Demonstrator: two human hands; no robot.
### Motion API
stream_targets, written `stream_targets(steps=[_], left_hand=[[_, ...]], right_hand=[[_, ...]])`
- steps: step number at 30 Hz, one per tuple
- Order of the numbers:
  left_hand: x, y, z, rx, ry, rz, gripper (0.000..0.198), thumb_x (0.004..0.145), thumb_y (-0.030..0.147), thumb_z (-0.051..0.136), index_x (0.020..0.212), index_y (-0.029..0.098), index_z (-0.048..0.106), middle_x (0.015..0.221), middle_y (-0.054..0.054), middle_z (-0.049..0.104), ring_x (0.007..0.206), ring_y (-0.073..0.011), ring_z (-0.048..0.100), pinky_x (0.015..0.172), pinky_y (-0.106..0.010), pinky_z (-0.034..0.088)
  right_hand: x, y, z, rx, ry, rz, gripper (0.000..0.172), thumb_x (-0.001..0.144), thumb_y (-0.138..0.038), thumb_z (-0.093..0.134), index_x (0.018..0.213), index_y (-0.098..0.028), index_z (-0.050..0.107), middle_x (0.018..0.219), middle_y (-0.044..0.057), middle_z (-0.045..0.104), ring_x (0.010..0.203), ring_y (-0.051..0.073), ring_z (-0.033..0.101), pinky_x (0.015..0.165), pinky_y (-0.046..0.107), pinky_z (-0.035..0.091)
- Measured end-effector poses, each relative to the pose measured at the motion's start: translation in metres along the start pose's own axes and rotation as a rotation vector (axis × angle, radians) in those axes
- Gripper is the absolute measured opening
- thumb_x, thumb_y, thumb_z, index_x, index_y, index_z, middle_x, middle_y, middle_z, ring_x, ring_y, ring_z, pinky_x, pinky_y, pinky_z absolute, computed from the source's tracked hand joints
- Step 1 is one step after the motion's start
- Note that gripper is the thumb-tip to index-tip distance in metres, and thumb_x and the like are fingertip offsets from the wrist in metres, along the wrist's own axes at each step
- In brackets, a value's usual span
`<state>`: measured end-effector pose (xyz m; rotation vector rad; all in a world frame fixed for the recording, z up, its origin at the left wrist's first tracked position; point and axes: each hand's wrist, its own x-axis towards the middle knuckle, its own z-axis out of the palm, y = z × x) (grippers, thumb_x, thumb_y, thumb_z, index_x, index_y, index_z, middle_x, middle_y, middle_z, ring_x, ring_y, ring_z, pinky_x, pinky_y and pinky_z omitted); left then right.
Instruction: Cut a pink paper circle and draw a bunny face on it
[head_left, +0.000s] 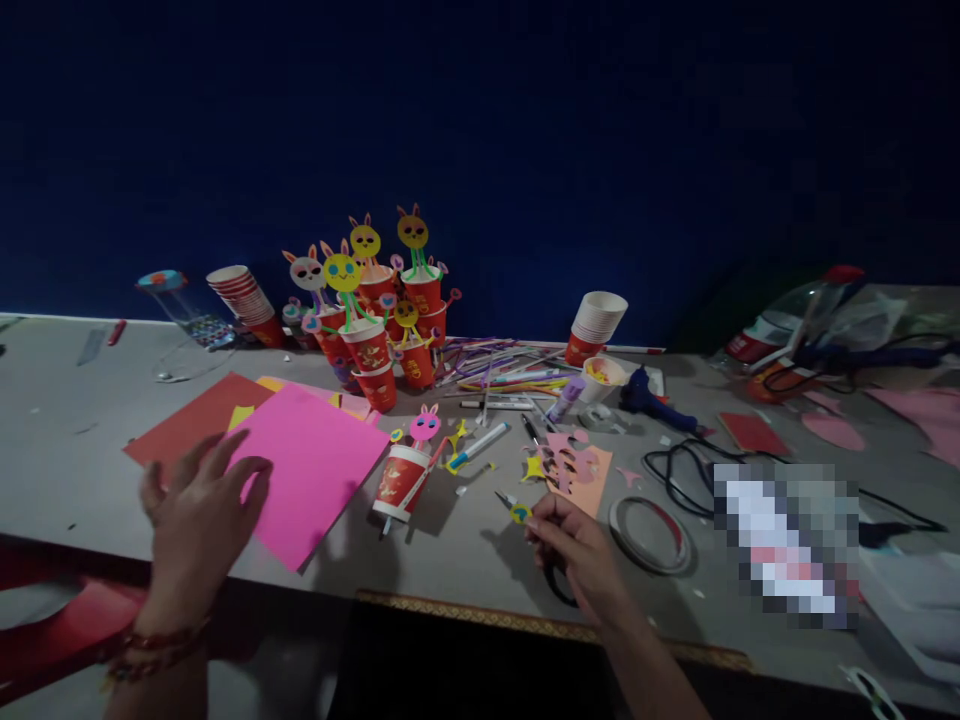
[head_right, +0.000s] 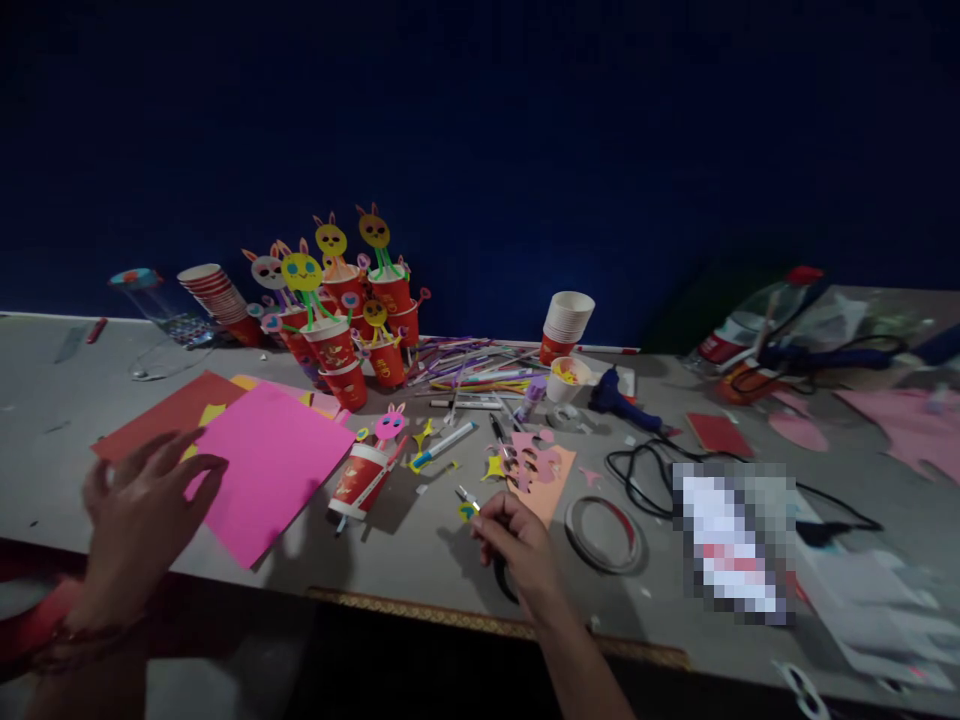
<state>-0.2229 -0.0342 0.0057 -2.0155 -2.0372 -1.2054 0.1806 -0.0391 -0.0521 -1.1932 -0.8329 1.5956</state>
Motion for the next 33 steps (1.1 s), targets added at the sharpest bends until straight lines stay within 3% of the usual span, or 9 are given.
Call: stream_targets(steps=[1,3,5,7,10,14,23,29,33], left_hand=[[-0.005,0.012,0.01,-0.015,0.009,0.083,0.009,0.082,0.031,0.067,0.083,0.022,0.069,0.134,-0.007,0.057,0.131,-0.0375,0.044,0.11,-0.061,0.034],[-0.023,0.048,0.034,-0.163,-0.02,0.136,0.01,0.087,0.025,0.061,0.094,0.022,0.068,0.14,-0.008,0.051,0.128,-0.0312,0.05,0.109,-0.051,0.039],[-0.044,0.092,0.06,-0.35,-0.15,0.117,0.017,0.092,0.023,0.056,0.106,0.023,0.064,0.128,-0.011,0.057,0.12,-0.0263,0.055,0.101,-0.042,0.046],[-0.06,0.131,0.082,-0.547,-0.379,0.116,0.011,0.093,0.025,0.058,0.102,0.022,0.063,0.113,-0.01,0.062,0.11,-0.0238,0.059,0.093,-0.035,0.049],[-0.069,0.165,0.104,-0.728,-0.452,0.038,0.008,0.094,0.027,0.057,0.093,0.02,0.061,0.097,-0.007,0.063,0.095,-0.0206,0.06,0.084,-0.03,0.049],[-0.067,0.173,0.115,-0.808,-0.405,-0.033,0.012,0.097,0.025,0.051,0.088,0.019,0.057,0.087,-0.004,0.06,0.085,-0.0172,0.058,0.079,-0.027,0.046],[-0.07,0.171,0.118,-0.795,-0.441,-0.062,0.012,0.096,0.024,0.051,0.087,0.018,0.056,0.084,-0.003,0.059,0.082,-0.0165,0.056,0.076,-0.026,0.044],[-0.06,0.165,0.11,-0.713,-0.585,0.12,0.012,0.096,0.02,0.049,0.086,0.019,0.054,0.085,-0.003,0.058,0.081,-0.0164,0.055,0.075,-0.026,0.042],[-0.054,0.164,0.102,-0.604,-0.672,0.229,0.011,0.095,0.016,0.047,0.086,0.019,0.053,0.085,-0.003,0.059,0.082,-0.0173,0.055,0.076,-0.028,0.042]], right_hand=[[-0.001,0.0,0.003,0.025,0.0,0.002,0.041,0.06,-0.046,0.088,0.067,-0.018,0.059,0.059,-0.003,0.061,0.047,0.008,0.05,0.045,0.02,0.039],[-0.003,-0.001,0.011,0.089,-0.011,0.018,0.041,0.059,-0.044,0.088,0.067,-0.018,0.058,0.057,-0.004,0.06,0.046,0.008,0.049,0.044,0.019,0.038],[-0.007,-0.001,0.02,0.151,-0.025,0.048,0.04,0.06,-0.042,0.088,0.068,-0.019,0.056,0.057,-0.005,0.059,0.046,0.007,0.048,0.044,0.018,0.037],[-0.012,-0.001,0.028,0.182,-0.022,0.075,0.04,0.061,-0.041,0.087,0.068,-0.019,0.055,0.058,-0.005,0.059,0.047,0.007,0.048,0.044,0.017,0.035],[-0.018,-0.001,0.036,0.185,0.006,0.081,0.04,0.061,-0.041,0.088,0.067,-0.019,0.055,0.056,-0.005,0.057,0.048,0.008,0.047,0.044,0.017,0.033],[-0.022,0.003,0.038,0.189,0.022,0.078,0.041,0.059,-0.042,0.089,0.067,-0.019,0.056,0.055,-0.006,0.055,0.046,0.007,0.044,0.043,0.018,0.032],[-0.023,0.019,0.037,0.186,-0.036,0.067,0.041,0.068,-0.045,0.085,0.07,-0.02,0.052,0.055,-0.008,0.051,0.048,0.008,0.043,0.047,0.019,0.033],[-0.023,0.001,0.022,-0.393,-0.06,-0.376,0.022,0.082,-0.041,0.072,0.087,-0.021,0.064,0.074,-0.001,0.061,0.069,0.016,0.057,0.064,0.025,0.045],[-0.022,-0.025,0.016,-0.72,-0.159,-0.498,0.011,0.092,-0.03,0.06,0.086,-0.022,0.064,0.08,0.001,0.064,0.075,0.017,0.06,0.069,0.026,0.046]])
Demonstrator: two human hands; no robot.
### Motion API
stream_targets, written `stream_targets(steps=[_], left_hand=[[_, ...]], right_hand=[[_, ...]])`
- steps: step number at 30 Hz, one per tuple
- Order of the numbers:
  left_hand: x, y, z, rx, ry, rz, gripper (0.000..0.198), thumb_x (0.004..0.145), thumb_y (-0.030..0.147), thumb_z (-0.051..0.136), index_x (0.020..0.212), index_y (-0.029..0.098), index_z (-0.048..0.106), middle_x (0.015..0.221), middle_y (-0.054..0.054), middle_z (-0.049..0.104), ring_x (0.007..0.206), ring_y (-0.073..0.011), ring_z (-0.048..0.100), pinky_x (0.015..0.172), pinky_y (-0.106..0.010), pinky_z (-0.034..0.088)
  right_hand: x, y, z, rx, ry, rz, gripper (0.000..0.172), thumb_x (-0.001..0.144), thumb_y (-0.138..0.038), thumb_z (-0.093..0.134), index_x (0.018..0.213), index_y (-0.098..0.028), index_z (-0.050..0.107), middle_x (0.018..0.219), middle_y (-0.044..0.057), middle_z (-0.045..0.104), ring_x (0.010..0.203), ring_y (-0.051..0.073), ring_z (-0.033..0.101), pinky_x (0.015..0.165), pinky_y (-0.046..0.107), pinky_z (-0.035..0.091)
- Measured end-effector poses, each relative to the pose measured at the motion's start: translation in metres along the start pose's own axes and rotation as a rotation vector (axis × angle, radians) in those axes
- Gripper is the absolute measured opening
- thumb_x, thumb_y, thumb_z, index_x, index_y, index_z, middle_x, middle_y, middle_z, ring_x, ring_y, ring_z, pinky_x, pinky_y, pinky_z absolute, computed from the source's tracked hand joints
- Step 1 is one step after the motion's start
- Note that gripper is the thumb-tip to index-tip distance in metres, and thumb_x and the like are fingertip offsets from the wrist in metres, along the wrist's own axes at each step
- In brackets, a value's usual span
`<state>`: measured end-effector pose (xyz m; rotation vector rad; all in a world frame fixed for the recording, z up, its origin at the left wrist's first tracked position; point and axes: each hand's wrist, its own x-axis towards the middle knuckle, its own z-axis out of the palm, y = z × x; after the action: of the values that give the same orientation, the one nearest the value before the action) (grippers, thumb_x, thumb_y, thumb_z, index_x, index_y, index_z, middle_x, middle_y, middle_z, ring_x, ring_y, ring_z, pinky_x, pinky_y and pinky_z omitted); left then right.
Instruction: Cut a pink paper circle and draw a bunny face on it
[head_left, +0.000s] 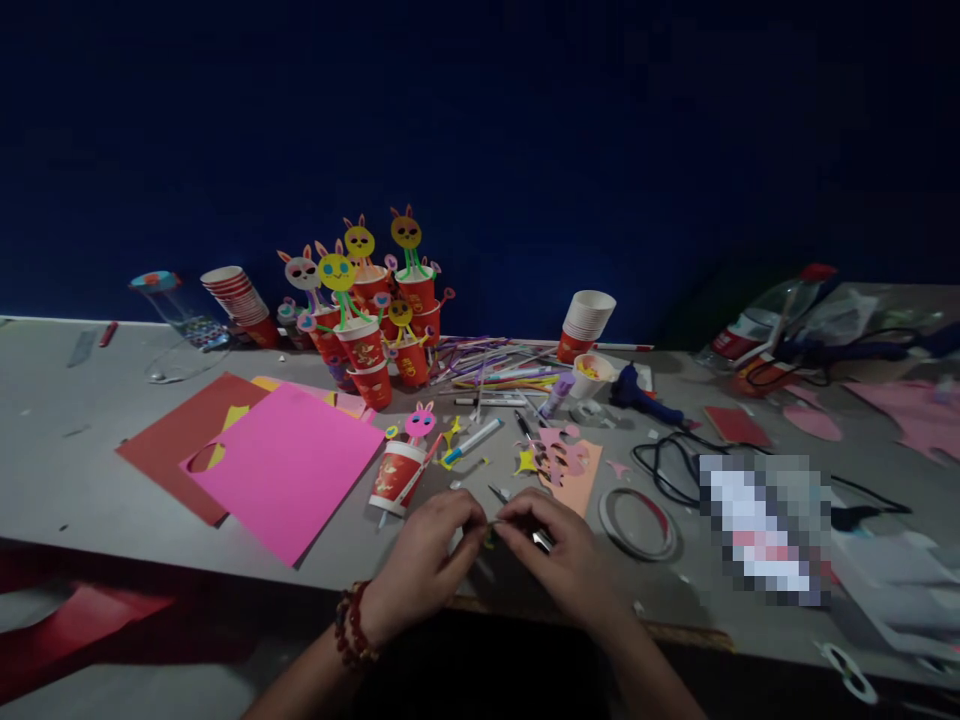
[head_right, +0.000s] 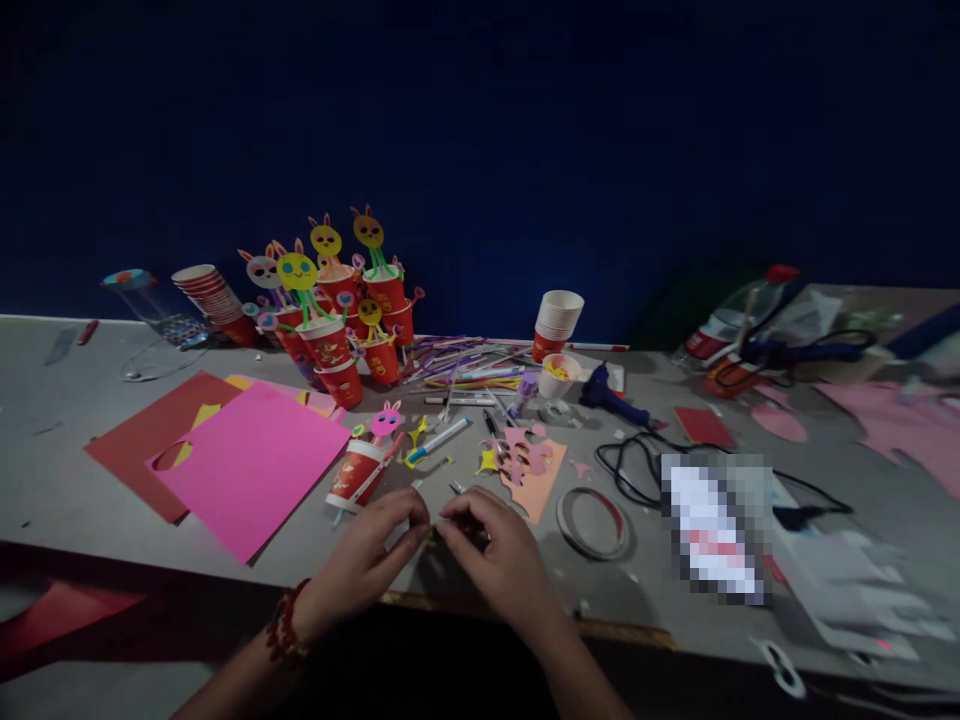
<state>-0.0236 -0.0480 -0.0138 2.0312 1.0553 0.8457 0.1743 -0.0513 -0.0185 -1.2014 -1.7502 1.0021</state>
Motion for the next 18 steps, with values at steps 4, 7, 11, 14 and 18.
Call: stream_targets(steps=[4,7,11,14,18], left_hand=[[-0.001,0.002,-0.004,0.081,-0.041,0.021,0.01,0.092,0.013,0.048,0.088,0.019,0.054,0.087,-0.003,0.06,0.084,-0.018,0.055,0.076,-0.028,0.041],[-0.003,0.001,-0.005,0.105,-0.051,0.0,0.01,0.091,0.012,0.049,0.088,0.019,0.054,0.087,-0.003,0.06,0.084,-0.0174,0.056,0.075,-0.027,0.041],[-0.004,0.002,-0.004,0.115,-0.053,-0.029,0.009,0.091,0.012,0.05,0.087,0.019,0.055,0.085,-0.002,0.061,0.081,-0.0164,0.057,0.072,-0.026,0.04],[-0.005,0.001,-0.005,0.09,-0.033,0.013,0.01,0.092,0.012,0.051,0.085,0.019,0.056,0.083,-0.002,0.061,0.08,-0.0156,0.057,0.071,-0.025,0.041],[-0.01,-0.018,-0.019,0.087,0.21,0.013,0.009,0.095,0.02,0.05,0.09,0.019,0.057,0.085,-0.003,0.061,0.079,-0.016,0.058,0.073,-0.026,0.045]], right_hand=[[0.006,-0.004,-0.009,-0.129,-0.14,-0.002,0.01,0.091,-0.025,0.059,0.083,-0.022,0.063,0.078,0.0,0.065,0.074,0.017,0.06,0.068,0.025,0.043],[0.005,-0.003,-0.009,-0.152,-0.18,0.0,0.01,0.092,-0.026,0.058,0.083,-0.023,0.062,0.079,-0.001,0.065,0.075,0.016,0.06,0.068,0.025,0.042],[0.003,-0.002,-0.005,-0.174,-0.197,-0.012,0.011,0.092,-0.026,0.058,0.082,-0.022,0.061,0.078,-0.001,0.064,0.074,0.017,0.059,0.069,0.026,0.04],[0.003,-0.001,-0.002,-0.153,-0.196,-0.001,0.013,0.091,-0.027,0.058,0.079,-0.022,0.06,0.074,-0.001,0.062,0.07,0.016,0.056,0.065,0.026,0.039],[0.004,0.007,-0.002,0.004,-0.094,0.064,0.02,0.089,-0.035,0.059,0.074,-0.021,0.059,0.068,-0.001,0.058,0.065,0.016,0.053,0.06,0.025,0.038]])
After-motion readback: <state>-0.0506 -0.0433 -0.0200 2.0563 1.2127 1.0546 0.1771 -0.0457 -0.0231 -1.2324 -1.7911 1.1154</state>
